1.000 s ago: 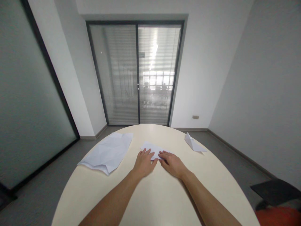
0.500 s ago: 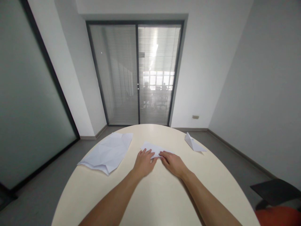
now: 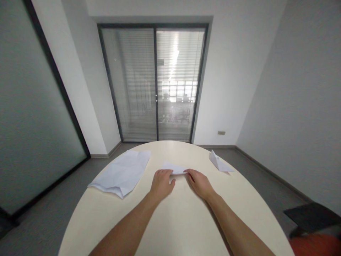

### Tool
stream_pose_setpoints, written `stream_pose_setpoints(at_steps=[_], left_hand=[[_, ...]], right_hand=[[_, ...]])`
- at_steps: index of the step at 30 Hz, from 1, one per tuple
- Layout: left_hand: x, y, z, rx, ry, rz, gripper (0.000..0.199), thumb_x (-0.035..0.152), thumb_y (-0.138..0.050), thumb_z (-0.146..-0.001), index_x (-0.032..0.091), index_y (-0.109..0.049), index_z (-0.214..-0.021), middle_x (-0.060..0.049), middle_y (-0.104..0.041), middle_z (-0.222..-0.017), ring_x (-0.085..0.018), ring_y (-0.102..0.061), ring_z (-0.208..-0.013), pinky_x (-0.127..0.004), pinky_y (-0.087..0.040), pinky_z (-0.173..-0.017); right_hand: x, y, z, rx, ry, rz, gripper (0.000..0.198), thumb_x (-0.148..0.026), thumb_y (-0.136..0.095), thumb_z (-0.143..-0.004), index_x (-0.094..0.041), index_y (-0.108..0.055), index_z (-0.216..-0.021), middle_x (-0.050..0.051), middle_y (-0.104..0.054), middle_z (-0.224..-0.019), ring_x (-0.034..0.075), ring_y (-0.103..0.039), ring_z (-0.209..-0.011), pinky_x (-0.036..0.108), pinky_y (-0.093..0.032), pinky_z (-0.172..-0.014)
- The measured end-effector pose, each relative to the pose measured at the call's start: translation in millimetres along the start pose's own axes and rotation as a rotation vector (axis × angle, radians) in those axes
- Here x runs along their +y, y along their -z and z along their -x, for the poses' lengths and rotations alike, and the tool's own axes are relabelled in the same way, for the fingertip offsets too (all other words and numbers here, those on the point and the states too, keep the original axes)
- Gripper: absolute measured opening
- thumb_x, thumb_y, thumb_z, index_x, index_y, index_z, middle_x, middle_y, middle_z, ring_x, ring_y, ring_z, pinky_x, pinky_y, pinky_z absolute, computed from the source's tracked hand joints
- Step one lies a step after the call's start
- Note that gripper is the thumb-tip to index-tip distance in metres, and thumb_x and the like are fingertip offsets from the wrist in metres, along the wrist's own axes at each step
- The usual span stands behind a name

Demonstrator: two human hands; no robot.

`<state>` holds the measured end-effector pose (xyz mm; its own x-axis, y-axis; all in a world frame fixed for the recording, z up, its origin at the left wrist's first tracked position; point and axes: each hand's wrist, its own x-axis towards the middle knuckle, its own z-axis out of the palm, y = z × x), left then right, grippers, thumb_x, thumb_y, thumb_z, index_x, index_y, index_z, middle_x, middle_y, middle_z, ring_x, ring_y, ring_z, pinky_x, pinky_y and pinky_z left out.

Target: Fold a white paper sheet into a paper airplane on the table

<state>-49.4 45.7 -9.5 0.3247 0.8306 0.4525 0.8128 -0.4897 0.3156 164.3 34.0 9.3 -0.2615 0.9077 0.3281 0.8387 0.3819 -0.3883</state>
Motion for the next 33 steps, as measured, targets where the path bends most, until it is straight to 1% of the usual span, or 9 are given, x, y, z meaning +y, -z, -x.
stream_pose_setpoints(at_steps=[6, 10, 14, 18, 21, 25, 28, 33], left_hand=[[-3, 5, -3, -0.002, 0.051, -0.101, 0.018, 0.022, -0.054, -0.091, 0.019, -0.069, -0.100, -0.008, -0.072, -0.103, -0.024, -0.063, -0.102, -0.042, -0.037, -0.104], [-4, 12, -6, 0.008, 0.069, -0.101, 0.020, 0.018, -0.049, -0.094, 0.021, -0.069, -0.096, -0.006, -0.072, -0.095, -0.023, -0.065, -0.097, -0.040, -0.039, -0.101], [-6, 12, -8, 0.087, 0.096, -0.033, 0.019, 0.024, -0.049, -0.097, 0.022, -0.068, -0.100, -0.005, -0.073, -0.096, -0.022, -0.065, -0.093, -0.037, -0.043, -0.094], [-7, 9, -7, 0.189, 0.114, 0.049, 0.020, 0.030, -0.049, -0.098, 0.024, -0.067, -0.105, -0.004, -0.073, -0.102, -0.021, -0.065, -0.095, -0.034, -0.045, -0.093], [-8, 7, -7, 0.243, 0.101, 0.089, 0.021, 0.031, -0.049, -0.099, 0.024, -0.067, -0.108, -0.004, -0.072, -0.105, -0.021, -0.065, -0.098, -0.034, -0.046, -0.095], [-11, 4, -6, 0.288, 0.113, 0.186, 0.021, 0.031, -0.049, -0.099, 0.024, -0.064, -0.111, -0.002, -0.071, -0.110, -0.019, -0.065, -0.101, -0.032, -0.048, -0.094], [-14, 0, -7, 0.286, 0.152, 0.251, 0.021, 0.028, -0.051, -0.097, 0.025, -0.062, -0.115, -0.001, -0.070, -0.115, -0.018, -0.065, -0.106, -0.030, -0.048, -0.095], [-15, -3, -7, 0.189, 0.237, 0.250, 0.026, 0.025, -0.052, -0.096, 0.027, -0.059, -0.120, -0.001, -0.070, -0.118, -0.019, -0.065, -0.108, -0.031, -0.049, -0.094]], right_hand=[[1, 0, -3, 0.091, -0.053, -0.014, 0.038, -0.037, -0.030, -0.100, -0.022, -0.064, -0.110, 0.007, -0.072, -0.105, 0.023, -0.065, -0.097, 0.033, -0.047, -0.085], [2, 1, -4, 0.185, -0.118, -0.076, 0.038, -0.043, -0.033, -0.099, -0.023, -0.064, -0.109, 0.007, -0.073, -0.103, 0.023, -0.066, -0.091, 0.034, -0.047, -0.083], [10, -1, -7, 0.264, -0.195, -0.184, 0.037, -0.049, -0.039, -0.095, -0.024, -0.064, -0.106, 0.006, -0.073, -0.102, 0.024, -0.067, -0.087, 0.035, -0.048, -0.080], [20, -6, -9, 0.354, -0.199, -0.306, 0.037, -0.051, -0.044, -0.092, -0.022, -0.064, -0.104, 0.008, -0.073, -0.101, 0.025, -0.066, -0.091, 0.036, -0.048, -0.083], [25, -9, -11, 0.409, -0.212, -0.404, 0.042, -0.053, -0.048, -0.090, -0.020, -0.062, -0.113, 0.010, -0.071, -0.102, 0.025, -0.065, -0.091, 0.036, -0.050, -0.082], [28, -12, -13, 0.445, -0.220, -0.533, 0.054, -0.054, -0.052, -0.088, -0.018, -0.052, -0.128, 0.008, -0.069, -0.094, 0.023, -0.064, -0.083, 0.034, -0.051, -0.075], [32, -14, -14, 0.454, -0.239, -0.577, 0.057, -0.052, -0.055, -0.086, -0.017, -0.050, -0.130, 0.007, -0.067, -0.090, 0.023, -0.063, -0.080, 0.035, -0.052, -0.073], [43, -21, -15, 0.404, -0.284, -0.565, 0.058, -0.045, -0.054, -0.083, -0.016, -0.048, -0.133, 0.006, -0.068, -0.091, 0.023, -0.064, -0.079, 0.036, -0.052, -0.072]])
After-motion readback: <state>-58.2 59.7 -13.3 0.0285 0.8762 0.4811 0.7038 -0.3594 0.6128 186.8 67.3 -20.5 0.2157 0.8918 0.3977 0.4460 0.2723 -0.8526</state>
